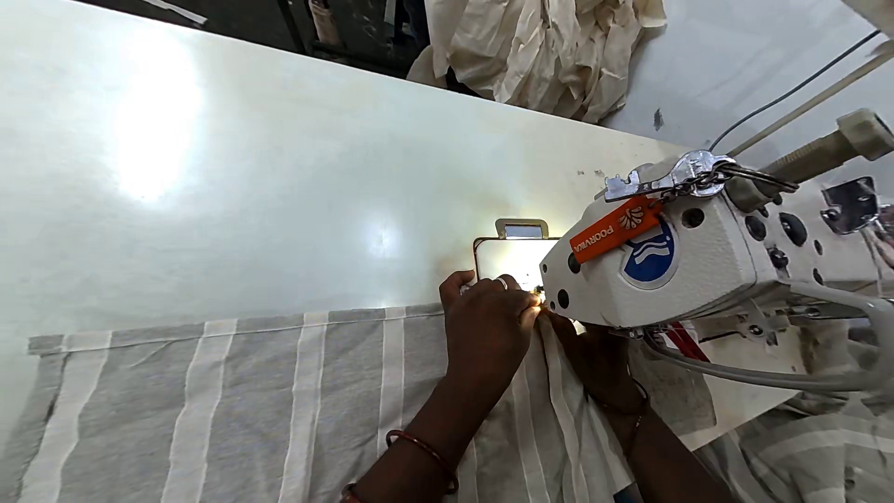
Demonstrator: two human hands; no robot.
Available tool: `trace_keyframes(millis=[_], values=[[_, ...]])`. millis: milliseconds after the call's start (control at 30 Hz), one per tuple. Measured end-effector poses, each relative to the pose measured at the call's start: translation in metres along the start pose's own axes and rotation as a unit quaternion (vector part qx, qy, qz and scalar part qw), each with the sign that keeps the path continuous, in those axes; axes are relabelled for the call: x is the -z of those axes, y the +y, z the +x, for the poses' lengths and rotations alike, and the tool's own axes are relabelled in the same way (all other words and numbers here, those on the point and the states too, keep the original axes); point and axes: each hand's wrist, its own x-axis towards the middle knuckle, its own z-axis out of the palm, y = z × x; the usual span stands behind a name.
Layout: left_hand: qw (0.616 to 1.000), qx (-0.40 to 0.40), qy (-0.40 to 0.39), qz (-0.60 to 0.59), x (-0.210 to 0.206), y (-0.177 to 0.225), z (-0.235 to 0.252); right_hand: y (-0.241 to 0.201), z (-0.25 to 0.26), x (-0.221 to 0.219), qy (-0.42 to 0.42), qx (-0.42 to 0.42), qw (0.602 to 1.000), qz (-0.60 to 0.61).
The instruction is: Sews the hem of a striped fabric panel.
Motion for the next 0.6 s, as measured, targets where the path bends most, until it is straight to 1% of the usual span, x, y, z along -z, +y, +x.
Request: trace_keyframes(millis=[33,133,167,233,300,367,400,433,467,500,533,567,600], values=[[1.0,-0.003,-0.001,0.003,0.0,0.0,0.0,0.001,0.0,-0.002,0.005,0.007,1.0,-0.017],[1.0,-0.014,0.002,0.005,0.0,0.0,0.0,0.003,0.001,-0.002,-0.019,0.026,0.998,-0.055],[1.0,-0.018,0.004,0.005,-0.001,0.0,-0.001,0.003,0.002,-0.003,-0.027,0.039,0.997,-0.055],[0.999,-0.035,0.011,-0.003,-0.002,-0.001,-0.002,0.001,0.006,-0.003,-0.04,0.046,0.998,-0.013],[0.997,-0.07,0.014,-0.006,-0.001,-0.002,-0.004,-0.004,0.006,0.002,-0.064,-0.003,0.998,0.022],[0.995,-0.1,0.011,0.01,0.002,-0.003,-0.005,-0.011,0.004,0.013,-0.076,-0.095,0.991,0.045],[0.993,-0.112,0.011,0.023,0.004,-0.004,-0.004,-0.01,0.002,0.018,-0.071,-0.127,0.987,0.074],[0.992,-0.122,0.015,0.037,0.005,-0.006,-0.004,-0.009,0.001,0.021,-0.03,-0.134,0.983,0.121],[0.99,-0.127,0.019,0.053,0.006,-0.006,-0.004,-0.012,0.002,0.025,0.005,-0.167,0.962,0.215],[0.988,-0.134,0.022,0.068,0.007,-0.006,-0.004,-0.018,0.005,0.029,0.032,-0.211,0.917,0.337],[0.986,-0.139,0.021,0.088,0.007,-0.006,-0.005,-0.025,0.006,0.037,0.036,-0.253,0.863,0.435],[0.984,-0.142,0.013,0.108,0.008,-0.004,-0.007,-0.028,0.004,0.046,0.026,-0.28,0.824,0.491],[0.982,-0.14,-0.002,0.125,0.008,0.0,-0.012,-0.028,-0.002,0.056,0.002,-0.296,0.816,0.496]])
